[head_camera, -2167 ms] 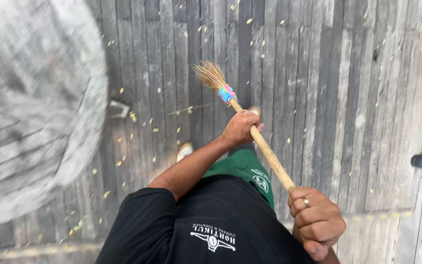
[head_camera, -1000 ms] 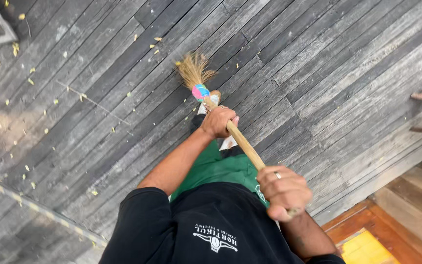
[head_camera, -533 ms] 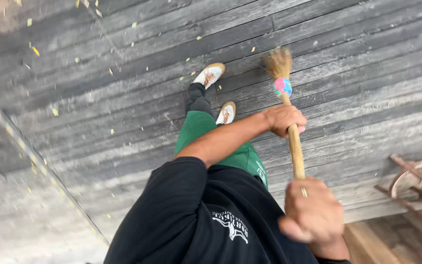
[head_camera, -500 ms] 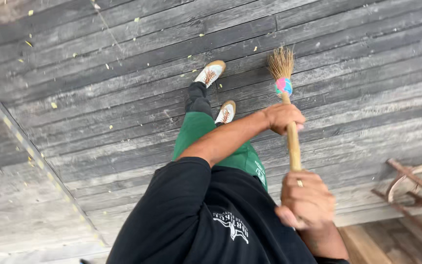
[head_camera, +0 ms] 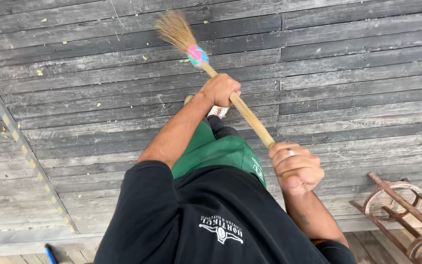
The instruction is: The person sweeps scattered debris on a wooden deck using a traditional straw broom. They move around the area, sweeping under and around wooden chairs and a round table, and occasionally reposition a chair to access the floor underneath.
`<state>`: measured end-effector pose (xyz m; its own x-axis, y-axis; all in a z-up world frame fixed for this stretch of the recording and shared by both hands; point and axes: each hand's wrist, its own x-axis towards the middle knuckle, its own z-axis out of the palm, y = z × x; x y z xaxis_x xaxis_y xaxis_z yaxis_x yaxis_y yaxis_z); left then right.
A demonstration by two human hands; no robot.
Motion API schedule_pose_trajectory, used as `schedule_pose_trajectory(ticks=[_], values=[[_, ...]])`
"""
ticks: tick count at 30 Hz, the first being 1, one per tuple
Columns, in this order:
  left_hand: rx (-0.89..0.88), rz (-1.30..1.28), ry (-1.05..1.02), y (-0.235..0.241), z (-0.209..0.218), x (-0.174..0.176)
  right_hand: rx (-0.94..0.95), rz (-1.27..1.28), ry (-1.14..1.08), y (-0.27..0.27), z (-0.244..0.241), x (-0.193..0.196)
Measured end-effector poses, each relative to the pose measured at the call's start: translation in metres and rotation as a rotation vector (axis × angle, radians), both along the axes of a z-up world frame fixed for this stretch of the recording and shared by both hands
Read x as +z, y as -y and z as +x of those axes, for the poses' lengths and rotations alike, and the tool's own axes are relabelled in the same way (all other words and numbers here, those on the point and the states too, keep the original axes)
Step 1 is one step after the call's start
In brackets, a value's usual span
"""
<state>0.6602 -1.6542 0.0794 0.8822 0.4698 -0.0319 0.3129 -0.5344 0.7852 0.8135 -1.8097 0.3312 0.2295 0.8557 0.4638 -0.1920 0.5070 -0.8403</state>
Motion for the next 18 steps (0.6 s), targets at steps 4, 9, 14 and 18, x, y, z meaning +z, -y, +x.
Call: schedule_pose_trajectory(ticks=[4,9,14,18], values=[[0.067,0.000,0.420,0.023,0.002,0.035,-0.049,-0.211,0.176,0.033,0.001,0.054],[-0.103,-0.242,0.513,0.107,0.046,0.057,0.527,0.106,0.263,0.004,-0.006,0.090],[0.008,-0.142,0.390,0.096,-0.013,-0.021,0.475,-0.026,0.196,-0.014,-0.048,0.044],[0.042,-0.043,0.122,0.022,-0.139,-0.076,0.364,-0.041,0.177,-0.031,-0.098,-0.019]])
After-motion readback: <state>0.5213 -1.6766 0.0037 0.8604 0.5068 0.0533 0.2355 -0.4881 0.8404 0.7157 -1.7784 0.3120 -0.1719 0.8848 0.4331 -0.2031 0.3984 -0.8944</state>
